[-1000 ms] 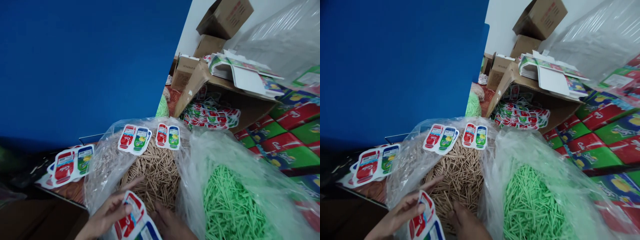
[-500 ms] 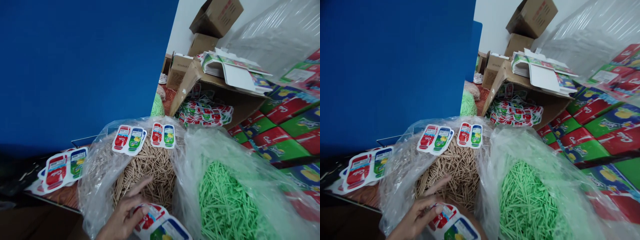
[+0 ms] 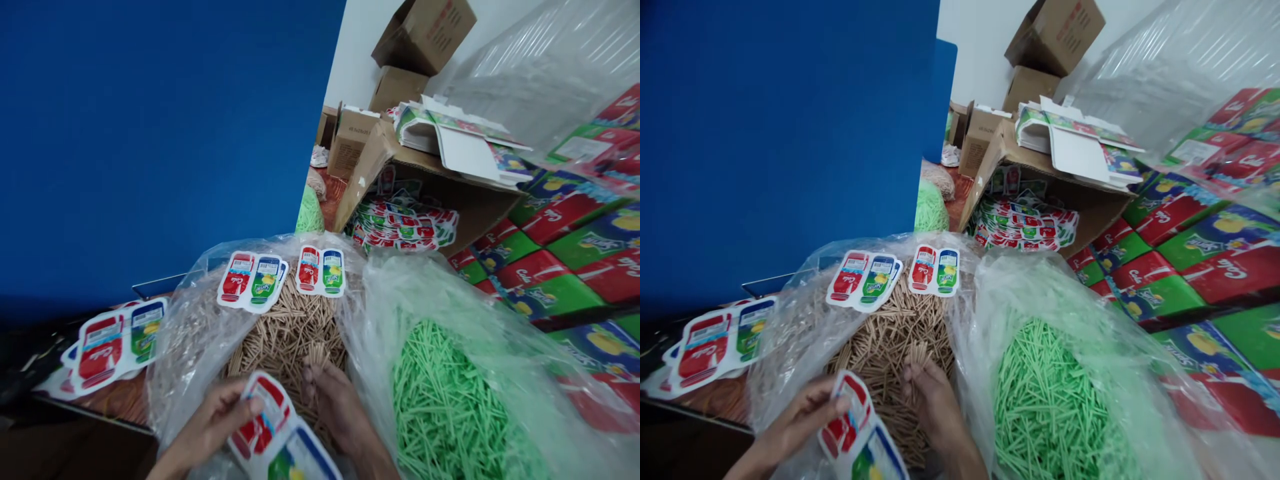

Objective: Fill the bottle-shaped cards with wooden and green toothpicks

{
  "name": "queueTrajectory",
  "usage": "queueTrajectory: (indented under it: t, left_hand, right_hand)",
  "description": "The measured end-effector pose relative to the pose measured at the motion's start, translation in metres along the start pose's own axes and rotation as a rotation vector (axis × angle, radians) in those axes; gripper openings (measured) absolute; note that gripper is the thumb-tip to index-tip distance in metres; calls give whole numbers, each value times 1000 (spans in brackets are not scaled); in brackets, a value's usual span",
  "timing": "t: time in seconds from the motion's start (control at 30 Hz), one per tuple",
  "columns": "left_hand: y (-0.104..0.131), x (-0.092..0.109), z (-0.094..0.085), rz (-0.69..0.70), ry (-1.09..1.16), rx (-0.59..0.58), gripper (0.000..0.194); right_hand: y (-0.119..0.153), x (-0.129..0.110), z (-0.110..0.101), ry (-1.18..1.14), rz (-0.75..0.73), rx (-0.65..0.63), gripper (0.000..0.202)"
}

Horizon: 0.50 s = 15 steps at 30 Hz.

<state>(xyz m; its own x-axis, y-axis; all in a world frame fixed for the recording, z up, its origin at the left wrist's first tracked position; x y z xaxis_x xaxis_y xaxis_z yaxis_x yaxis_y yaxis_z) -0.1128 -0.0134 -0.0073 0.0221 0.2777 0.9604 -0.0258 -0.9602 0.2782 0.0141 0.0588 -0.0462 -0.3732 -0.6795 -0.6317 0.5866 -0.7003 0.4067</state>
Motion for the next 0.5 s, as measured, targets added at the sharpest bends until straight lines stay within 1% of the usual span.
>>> queueTrajectory:
  t: [0.07, 0.1, 0.13, 0.17, 0.23, 0.3, 0.37, 0.43, 0.5]
  left_hand:
    - [4, 7, 22, 96, -170, -171, 42]
    - [5, 10, 34, 149, -263, -233, 43]
    - [4, 11, 45, 186, -334, -268, 43]
    - [2, 11, 53, 202, -376, -279, 42]
    - [-4, 8, 62, 169, -379, -243, 41]
    - [-8, 4, 63, 110, -329, -189, 42]
    - [-7, -1, 59, 67, -283, -168, 43]
    - [-4, -8, 47, 12, -199, -108, 39]
    - [2, -22, 27, -108, -78, 3, 35]
  right_hand:
    - [-2, -7, 9, -137, -1, -4, 32]
    - [-3, -8, 13, -201, -7, -4, 32]
    - [-3, -8, 17, -252, -11, -8, 32]
    - [-4, -5, 19, -281, -9, -16, 32]
    - [-4, 7, 22, -252, 6, -53, 34]
    - [-5, 18, 18, -173, -12, -80, 40]
    - [-4, 21, 8, -7, -93, -69, 42]
    - [2, 13, -2, 239, -237, -26, 41]
    - [12, 1, -8, 490, -374, 29, 41]
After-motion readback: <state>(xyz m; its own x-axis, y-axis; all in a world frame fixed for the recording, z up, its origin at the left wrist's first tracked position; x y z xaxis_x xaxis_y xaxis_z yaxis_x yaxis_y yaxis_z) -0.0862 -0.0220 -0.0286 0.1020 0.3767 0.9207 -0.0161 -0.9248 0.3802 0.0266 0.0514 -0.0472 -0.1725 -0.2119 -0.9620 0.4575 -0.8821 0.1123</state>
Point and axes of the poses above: each hand's wrist, its own y-axis away from the middle knuckle, its own z-axis out of the palm, x = y × z, the point moved 8 cm from there along -y, towards the middle knuckle, and after that the axes turned 5 degrees about -y, right-handed, at the moved point
